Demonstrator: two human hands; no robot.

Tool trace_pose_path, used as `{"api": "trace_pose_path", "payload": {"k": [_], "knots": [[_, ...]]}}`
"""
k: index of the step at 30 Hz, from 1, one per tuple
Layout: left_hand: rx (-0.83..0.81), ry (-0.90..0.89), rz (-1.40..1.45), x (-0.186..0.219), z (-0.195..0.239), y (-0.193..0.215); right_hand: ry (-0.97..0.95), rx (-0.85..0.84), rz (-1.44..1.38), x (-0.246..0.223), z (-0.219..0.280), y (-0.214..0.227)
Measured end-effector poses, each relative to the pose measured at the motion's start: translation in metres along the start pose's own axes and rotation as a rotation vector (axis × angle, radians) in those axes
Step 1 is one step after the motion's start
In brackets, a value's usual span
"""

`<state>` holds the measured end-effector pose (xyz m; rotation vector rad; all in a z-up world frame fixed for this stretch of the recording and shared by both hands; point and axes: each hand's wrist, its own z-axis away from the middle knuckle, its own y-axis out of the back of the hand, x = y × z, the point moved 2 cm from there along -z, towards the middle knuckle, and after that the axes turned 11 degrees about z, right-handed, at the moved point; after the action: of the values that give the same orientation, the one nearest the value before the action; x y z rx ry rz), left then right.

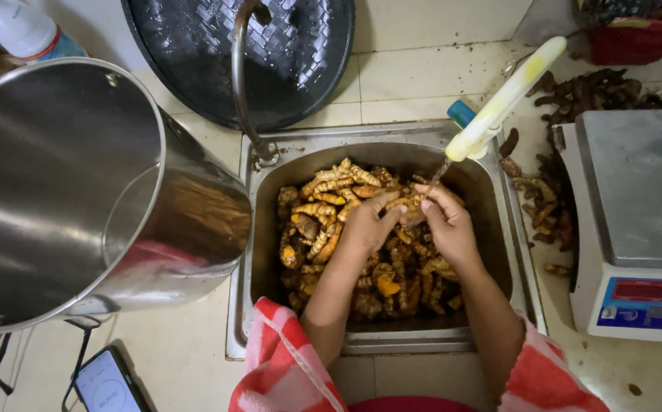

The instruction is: Washing turmeric roots in a sink under running water using hands and a scrubbing pad

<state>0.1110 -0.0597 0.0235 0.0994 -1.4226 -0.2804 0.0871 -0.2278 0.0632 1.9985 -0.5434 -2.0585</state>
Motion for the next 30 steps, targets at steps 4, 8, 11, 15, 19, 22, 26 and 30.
{"api": "trace_pose_path", "payload": {"k": [4,8,11,15,19,22,26,30], "knots": [[-0.023,-0.002,-0.092,0.003,0.0,0.007,0.01,-0.038,0.113,-0.005,0.005,0.002],[-0.074,-0.065,-0.201,0.016,0.004,0.012,0.169,-0.043,0.28,-0.02,0.008,0.006],[-0.093,-0.135,-0.261,0.021,0.006,0.011,0.296,-0.034,0.248,-0.015,0.005,0.002],[-0.096,-0.22,-0.304,0.035,0.017,0.01,0.322,0.01,0.244,-0.012,0.007,-0.004],[-0.053,-0.243,-0.359,0.013,0.013,-0.007,0.361,0.053,0.247,0.001,0.005,-0.009],[0.008,-0.311,-0.434,0.003,0.009,-0.017,0.465,0.146,0.237,-0.002,0.006,-0.012],[0.055,-0.338,-0.438,0.02,0.012,-0.018,0.511,0.217,0.256,-0.018,0.007,-0.011],[0.1,-0.343,-0.282,0.03,0.02,-0.01,0.447,0.236,0.117,0.001,-0.001,-0.012]]}}
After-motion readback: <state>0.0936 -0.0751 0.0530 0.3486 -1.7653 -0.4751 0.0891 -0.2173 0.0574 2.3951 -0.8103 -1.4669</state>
